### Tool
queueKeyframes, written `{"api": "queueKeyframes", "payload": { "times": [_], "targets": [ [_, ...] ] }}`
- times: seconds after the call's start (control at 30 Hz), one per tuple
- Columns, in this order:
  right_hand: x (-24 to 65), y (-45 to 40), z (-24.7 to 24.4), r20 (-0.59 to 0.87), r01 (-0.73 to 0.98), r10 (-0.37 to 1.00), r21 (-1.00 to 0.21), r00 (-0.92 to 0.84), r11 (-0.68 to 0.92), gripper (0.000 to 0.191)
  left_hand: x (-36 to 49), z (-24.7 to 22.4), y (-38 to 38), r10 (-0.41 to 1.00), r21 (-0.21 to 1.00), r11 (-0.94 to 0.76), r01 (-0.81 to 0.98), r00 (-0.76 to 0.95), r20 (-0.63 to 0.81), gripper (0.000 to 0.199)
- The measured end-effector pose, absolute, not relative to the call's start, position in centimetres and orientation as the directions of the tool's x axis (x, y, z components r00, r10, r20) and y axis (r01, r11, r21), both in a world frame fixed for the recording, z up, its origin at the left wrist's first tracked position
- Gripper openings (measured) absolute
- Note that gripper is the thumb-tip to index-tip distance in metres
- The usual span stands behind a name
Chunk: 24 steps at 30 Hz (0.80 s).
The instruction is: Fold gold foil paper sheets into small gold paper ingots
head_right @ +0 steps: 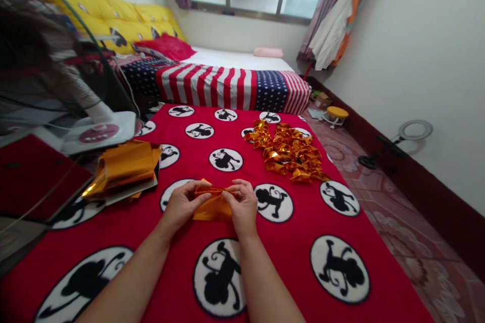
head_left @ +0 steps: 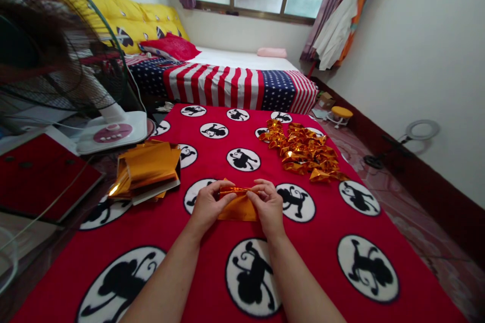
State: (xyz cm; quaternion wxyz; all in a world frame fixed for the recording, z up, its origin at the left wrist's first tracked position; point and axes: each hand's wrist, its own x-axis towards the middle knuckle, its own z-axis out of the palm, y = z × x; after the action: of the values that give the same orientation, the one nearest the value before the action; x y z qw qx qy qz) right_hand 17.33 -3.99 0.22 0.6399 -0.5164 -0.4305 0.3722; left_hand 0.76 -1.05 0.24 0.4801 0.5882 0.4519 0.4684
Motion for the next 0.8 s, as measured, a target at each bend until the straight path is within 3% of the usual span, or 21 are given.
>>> {"api": "queueKeyframes", "payload": {
  "times": [0.13, 0.8],
  "targets": [
    [17.53, -4.04, 0.25, 0.154, -0.044, 0.92, -0.982, 0.36, 0.182, 0.012, 0.54, 0.0, -0.87, 0.983, 0.995, -0.099, 0.03, 0.158, 0.093, 0.036],
    [17.59, -4.02, -0.03, 0.11, -0.112, 0.937, -0.981, 0.332, 0.155, 0.018, 0.51, -0.53, -0.47, 0.994, 0.994, -0.1, 0.052, 0.056, 0.097, 0.022]
  ]
}}
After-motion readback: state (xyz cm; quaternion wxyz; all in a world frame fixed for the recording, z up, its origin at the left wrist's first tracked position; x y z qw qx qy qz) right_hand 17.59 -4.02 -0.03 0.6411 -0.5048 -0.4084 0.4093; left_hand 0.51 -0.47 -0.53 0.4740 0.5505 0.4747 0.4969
